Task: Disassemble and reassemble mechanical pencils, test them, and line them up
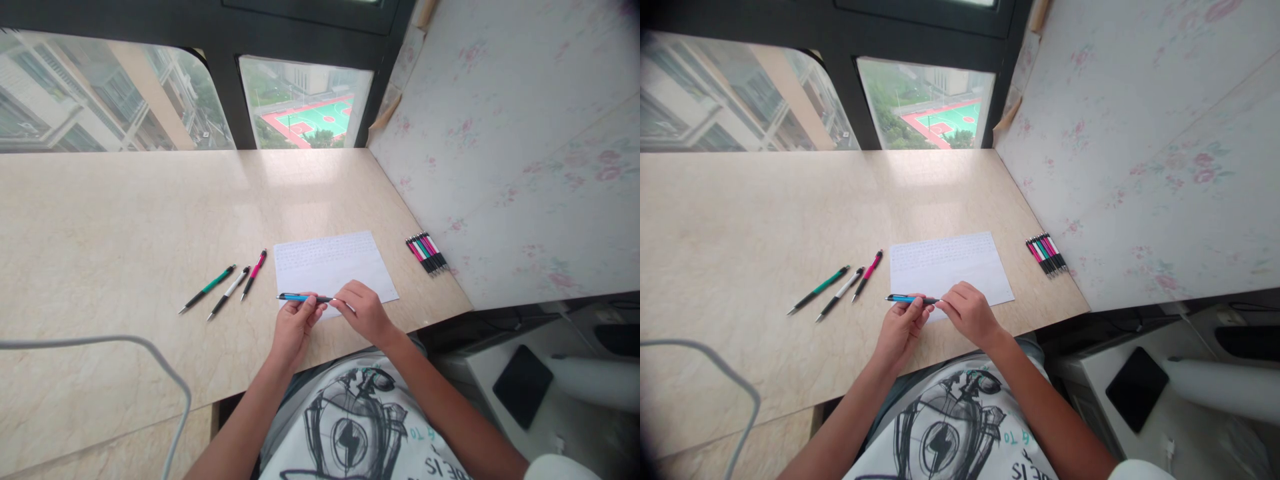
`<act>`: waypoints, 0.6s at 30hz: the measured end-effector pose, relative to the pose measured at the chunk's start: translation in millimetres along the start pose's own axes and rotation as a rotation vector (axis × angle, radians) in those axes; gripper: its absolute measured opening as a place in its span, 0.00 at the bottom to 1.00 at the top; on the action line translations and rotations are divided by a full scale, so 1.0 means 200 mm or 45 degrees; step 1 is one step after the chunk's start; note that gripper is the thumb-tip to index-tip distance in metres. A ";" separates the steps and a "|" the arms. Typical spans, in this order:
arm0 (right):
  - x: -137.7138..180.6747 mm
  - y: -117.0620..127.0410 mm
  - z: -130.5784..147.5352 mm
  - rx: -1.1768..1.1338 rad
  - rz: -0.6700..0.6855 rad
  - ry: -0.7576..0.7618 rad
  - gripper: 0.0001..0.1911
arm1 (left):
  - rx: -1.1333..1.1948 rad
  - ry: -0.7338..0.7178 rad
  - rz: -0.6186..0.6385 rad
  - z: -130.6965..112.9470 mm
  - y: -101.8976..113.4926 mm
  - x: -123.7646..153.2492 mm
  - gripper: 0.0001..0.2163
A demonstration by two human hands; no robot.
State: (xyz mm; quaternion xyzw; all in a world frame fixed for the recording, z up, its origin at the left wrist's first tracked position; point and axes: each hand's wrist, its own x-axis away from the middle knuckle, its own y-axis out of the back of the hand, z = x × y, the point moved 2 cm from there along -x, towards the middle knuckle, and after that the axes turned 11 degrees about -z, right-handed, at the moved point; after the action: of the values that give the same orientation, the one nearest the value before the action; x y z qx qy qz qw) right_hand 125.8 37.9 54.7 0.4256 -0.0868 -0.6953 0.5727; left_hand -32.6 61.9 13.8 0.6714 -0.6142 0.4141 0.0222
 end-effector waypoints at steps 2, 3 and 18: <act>0.00 0.01 -0.01 -0.005 0.011 0.015 0.14 | -0.017 0.000 0.019 0.00 0.00 0.00 0.10; 0.00 0.01 -0.01 -0.021 0.017 -0.024 0.14 | -0.036 -0.012 0.042 -0.01 0.00 0.00 0.10; -0.03 -0.01 0.07 -0.092 0.231 -0.226 0.09 | -0.601 -0.508 0.092 -0.09 0.01 0.02 0.09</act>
State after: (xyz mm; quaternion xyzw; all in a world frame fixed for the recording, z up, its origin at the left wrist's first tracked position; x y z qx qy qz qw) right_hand 115.4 38.0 64.6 0.3318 -0.1503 -0.6782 0.6382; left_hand -44.2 68.8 26.8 0.6933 -0.7092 0.1207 0.0418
